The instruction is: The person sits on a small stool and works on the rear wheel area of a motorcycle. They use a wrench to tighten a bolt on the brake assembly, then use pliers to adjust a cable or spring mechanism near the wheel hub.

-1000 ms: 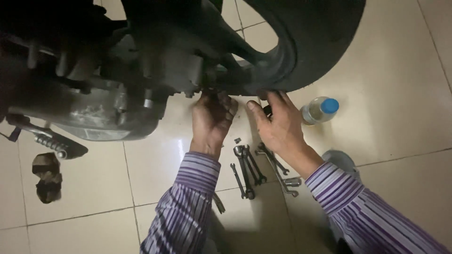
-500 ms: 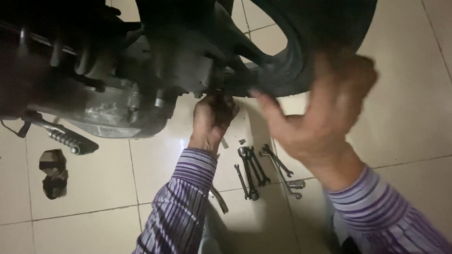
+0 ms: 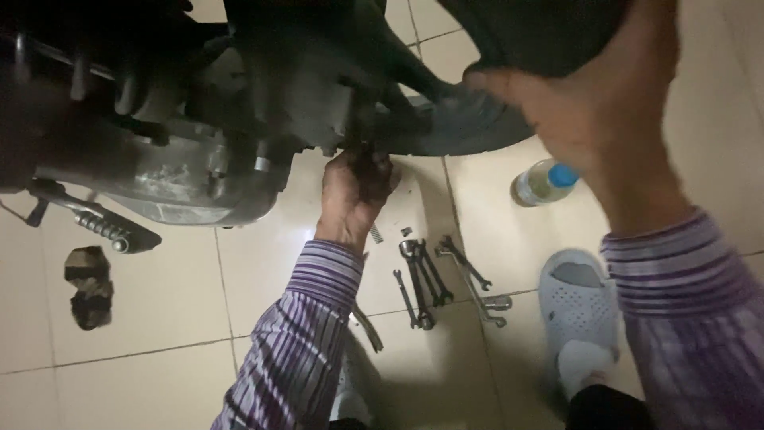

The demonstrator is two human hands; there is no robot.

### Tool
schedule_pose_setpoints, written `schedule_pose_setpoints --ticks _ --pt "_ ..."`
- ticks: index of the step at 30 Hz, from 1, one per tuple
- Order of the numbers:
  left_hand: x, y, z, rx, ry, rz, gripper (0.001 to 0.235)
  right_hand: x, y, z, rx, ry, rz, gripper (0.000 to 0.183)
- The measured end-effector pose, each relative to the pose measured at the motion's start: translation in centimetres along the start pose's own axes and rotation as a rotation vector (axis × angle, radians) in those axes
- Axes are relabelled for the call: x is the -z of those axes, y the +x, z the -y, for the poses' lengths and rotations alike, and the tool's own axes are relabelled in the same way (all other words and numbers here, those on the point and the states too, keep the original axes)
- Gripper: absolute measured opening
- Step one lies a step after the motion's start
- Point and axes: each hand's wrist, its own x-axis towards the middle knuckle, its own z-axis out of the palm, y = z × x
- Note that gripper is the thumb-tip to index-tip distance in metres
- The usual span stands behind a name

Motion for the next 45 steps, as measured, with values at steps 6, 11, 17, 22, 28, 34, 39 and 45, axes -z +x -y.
schedule_pose_setpoints --ticks 6,11,17,22,28,34,39,45 --pt "0.1 -0.2 -0.6 0.024 -0.034 -0.084 0.014 -2.0 -1.9 -1.1 -0.34 0.25 0.081 0.119" --pt "-0.4 -0.6 -0.5 -0.027 0.073 -0.073 0.016 -2.8 -2.1 -0.4 -0.767 0.214 0.232 0.123" --pt "0.3 0.3 0.0 -0.049 0.092 0.013 0.019 2.9 0.6 -0.9 0.242 0.318 0.099 0.076" --pt "0.5 1.2 0.2 -0.015 0.028 0.001 0.014 2.3 0.9 -0.8 0.226 0.214 0.112 0.084" --pt "0.5 0.8 0.1 -0.036 0.061 0.018 0.016 1.6 0.1 -0.6 -0.123 0.325 0.206 0.104" --pt "0.0 0.3 0.0 -0.043 0.07 -0.033 0.016 0.1 -0.8 -1.6 -0.465 0.248 0.321 0.103" --pt "1.8 2.5 0.6 -0.044 0.047 0.117 0.012 -0.6 -1.2 -2.0 -0.581 0.222 0.327 0.104" --pt "0.9 0.7 0.0 -0.031 0.073 0.016 0.017 -0.1 -1.0 -2.0 0.025 0.277 0.153 0.104"
